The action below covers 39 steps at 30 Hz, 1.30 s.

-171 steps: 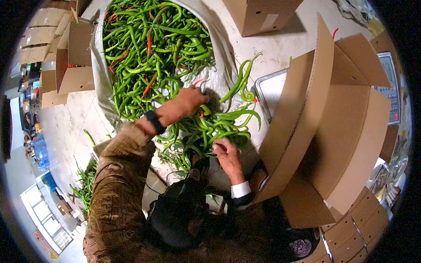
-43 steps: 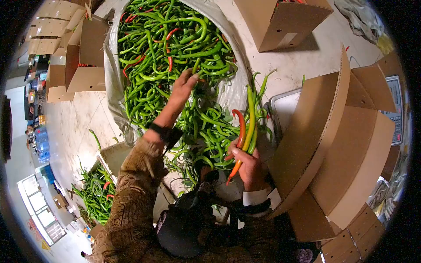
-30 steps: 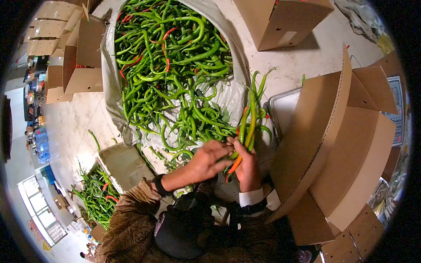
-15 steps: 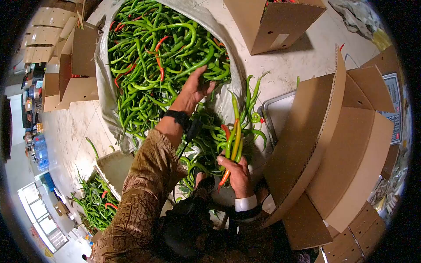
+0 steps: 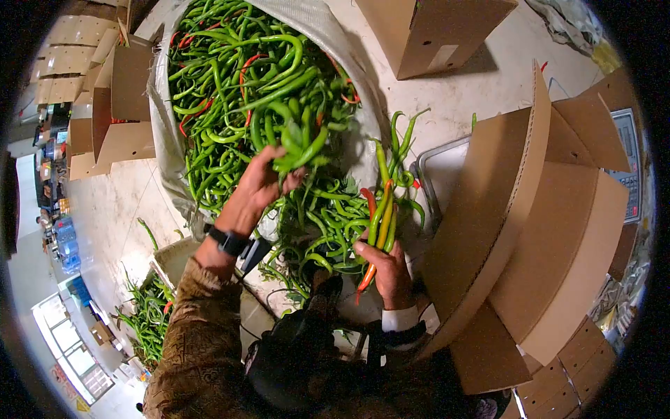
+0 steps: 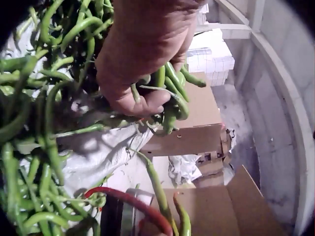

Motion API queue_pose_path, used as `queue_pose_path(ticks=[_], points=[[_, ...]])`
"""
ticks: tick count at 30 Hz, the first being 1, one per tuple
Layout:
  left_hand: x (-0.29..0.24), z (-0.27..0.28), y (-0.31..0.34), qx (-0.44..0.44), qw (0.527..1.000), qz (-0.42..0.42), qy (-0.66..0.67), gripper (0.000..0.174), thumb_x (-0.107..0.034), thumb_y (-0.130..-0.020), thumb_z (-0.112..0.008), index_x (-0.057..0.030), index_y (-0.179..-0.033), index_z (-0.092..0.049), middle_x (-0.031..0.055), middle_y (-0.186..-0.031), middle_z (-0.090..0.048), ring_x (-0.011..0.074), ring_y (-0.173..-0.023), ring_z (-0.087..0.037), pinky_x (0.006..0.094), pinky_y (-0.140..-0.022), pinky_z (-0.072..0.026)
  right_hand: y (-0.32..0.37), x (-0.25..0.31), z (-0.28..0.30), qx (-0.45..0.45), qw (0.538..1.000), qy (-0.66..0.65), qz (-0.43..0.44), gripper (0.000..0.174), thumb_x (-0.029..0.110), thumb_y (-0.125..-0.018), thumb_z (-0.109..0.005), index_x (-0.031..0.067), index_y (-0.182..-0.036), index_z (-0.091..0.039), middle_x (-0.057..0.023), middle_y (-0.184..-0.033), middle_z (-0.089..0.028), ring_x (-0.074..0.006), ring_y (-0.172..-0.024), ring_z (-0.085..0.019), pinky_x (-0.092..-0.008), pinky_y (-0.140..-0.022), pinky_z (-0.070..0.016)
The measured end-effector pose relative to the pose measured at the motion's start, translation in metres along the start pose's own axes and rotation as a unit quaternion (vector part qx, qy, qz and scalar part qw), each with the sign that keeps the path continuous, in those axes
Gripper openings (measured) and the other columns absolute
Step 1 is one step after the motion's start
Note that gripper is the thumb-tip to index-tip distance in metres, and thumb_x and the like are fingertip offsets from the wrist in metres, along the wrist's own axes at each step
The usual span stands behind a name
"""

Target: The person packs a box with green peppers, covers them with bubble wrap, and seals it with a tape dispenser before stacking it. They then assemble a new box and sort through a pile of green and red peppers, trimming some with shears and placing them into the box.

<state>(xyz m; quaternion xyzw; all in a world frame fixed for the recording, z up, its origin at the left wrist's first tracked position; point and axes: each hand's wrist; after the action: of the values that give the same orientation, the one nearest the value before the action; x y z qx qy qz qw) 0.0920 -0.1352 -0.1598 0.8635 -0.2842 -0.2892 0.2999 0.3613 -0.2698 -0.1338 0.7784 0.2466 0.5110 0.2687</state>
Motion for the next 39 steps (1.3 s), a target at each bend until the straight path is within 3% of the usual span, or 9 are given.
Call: queue_pose_path(ticks=[10,14,19,22,28,30,34,36,39], points=[[0.102,0.07,0.142,-0.142,0.973,0.04,-0.177,0.052,0.002,-0.078,-0.063,-0.0017,-0.129,-0.053,0.0115,-0.112,-0.065,0.0238,-0.097,-0.064,0.0343,-0.085,-0.0526,0.019,0.013,0.004,-0.006,0.996,0.085,-0.001,0.022,0.013,-0.083,-0.067,0.0028,-0.101,-0.06,-0.0031,-0.088,-0.06,-0.0157,-0.083,-0.057,-0.0305,-0.079,-0.0444],[0.115,0.088,0.162,-0.117,0.841,-0.112,-0.517,0.055,0.012,-0.073,-0.055,-0.0043,-0.126,-0.06,0.0047,-0.113,-0.065,0.0172,-0.106,-0.057,0.0278,-0.094,-0.0431,0.042,0.03,-0.007,-0.006,0.984,0.178,0.027,0.018,0.012,-0.086,-0.066,0.0005,-0.098,-0.061,-0.0036,-0.085,-0.062,-0.0141,-0.081,-0.058,-0.0286,-0.077,-0.0456],[0.085,0.045,0.177,-0.103,0.891,-0.18,-0.404,0.035,-0.003,-0.085,-0.061,-0.0021,-0.12,-0.062,0.0015,-0.103,-0.066,0.0122,-0.096,-0.059,0.028,-0.089,-0.0461,0.067,0.036,-0.015,-0.052,0.982,0.178,0.038,0.027,0.009,-0.081,-0.067,0.0013,-0.106,-0.061,-0.004,-0.092,-0.063,-0.0139,-0.082,-0.058,-0.0272,-0.079,-0.0451],[0.07,0.043,0.174,-0.057,0.872,-0.055,-0.484,0.037,-0.005,-0.086,-0.062,-0.0026,-0.123,-0.061,0.0022,-0.107,-0.066,0.0119,-0.098,-0.059,0.0278,-0.089,-0.0459,0.081,0.038,-0.017,-0.05,0.986,0.157,0.037,0.03,0.008,-0.08,-0.067,0.0009,-0.109,-0.06,-0.0046,-0.092,-0.063,-0.0137,-0.081,-0.058,-0.0265,-0.078,-0.0455],[0.08,0.036,0.169,-0.085,0.911,-0.202,-0.349,0.034,0.003,-0.085,-0.059,-0.0018,-0.119,-0.061,0.0016,-0.109,-0.064,0.0114,-0.1,-0.059,0.0278,-0.091,-0.0474,0.102,0.013,-0.008,-0.125,0.973,0.195,0.017,0.037,0.014,-0.082,-0.071,-0.0005,-0.113,-0.059,-0.0095,-0.098,-0.066,-0.019,-0.089,-0.062,-0.0323,-0.084,-0.0474],[0.081,0.033,0.168,-0.099,0.932,-0.228,-0.263,0.034,0.001,-0.085,-0.06,-0.0007,-0.118,-0.06,0.004,-0.106,-0.064,0.0147,-0.099,-0.06,0.0298,-0.091,-0.0478,0.106,0.019,-0.007,-0.12,0.976,0.176,0.051,0.028,0.004,-0.08,-0.066,-0.0009,-0.105,-0.057,-0.004,-0.085,-0.059,-0.0132,-0.076,-0.056,-0.0283,-0.073,-0.0467],[0.095,0.044,0.174,-0.015,0.84,-0.127,-0.527,0.033,0.002,-0.082,-0.066,-0.0032,-0.115,-0.064,0.0018,-0.105,-0.063,0.0128,-0.099,-0.059,0.0288,-0.092,-0.0463,0.107,0.007,0.0,-0.143,0.964,0.214,0.072,0.031,0.011,-0.081,-0.07,-0.0019,-0.108,-0.061,-0.0094,-0.097,-0.067,-0.0186,-0.085,-0.062,-0.0305,-0.08,-0.0477],[0.108,0.037,0.176,-0.049,0.876,-0.095,-0.471,0.038,0.002,-0.078,-0.069,-0.0053,-0.115,-0.065,0.0049,-0.115,-0.063,0.0175,-0.109,-0.058,0.0327,-0.099,-0.0434,0.11,0.008,-0.001,-0.137,0.961,0.214,0.106,0.029,0.01,-0.081,-0.07,-0.0023,-0.107,-0.062,-0.009,-0.095,-0.068,-0.0184,-0.083,-0.063,-0.0303,-0.077,-0.0484],[0.133,0.029,0.177,0.111,0.649,-0.259,-0.707,0.041,0.002,-0.077,-0.068,-0.0112,-0.116,-0.066,0.0158,-0.142,-0.048,0.0325,-0.131,-0.046,0.0394,-0.109,-0.0355,0.112,0.011,-0.006,-0.137,0.964,0.215,0.074,0.03,0.01,-0.081,-0.07,-0.0021,-0.107,-0.061,-0.009,-0.095,-0.067,-0.0176,-0.083,-0.062,-0.0303,-0.078,-0.0484]])
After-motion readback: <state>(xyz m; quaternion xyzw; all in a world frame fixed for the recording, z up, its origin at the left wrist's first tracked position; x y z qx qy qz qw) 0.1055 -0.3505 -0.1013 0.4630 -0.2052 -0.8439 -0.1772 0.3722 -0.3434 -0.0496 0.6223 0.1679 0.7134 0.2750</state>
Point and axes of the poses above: each hand's wrist, its own y-axis away from the middle knuckle, its own z-axis out of the back of the hand, x = y × z
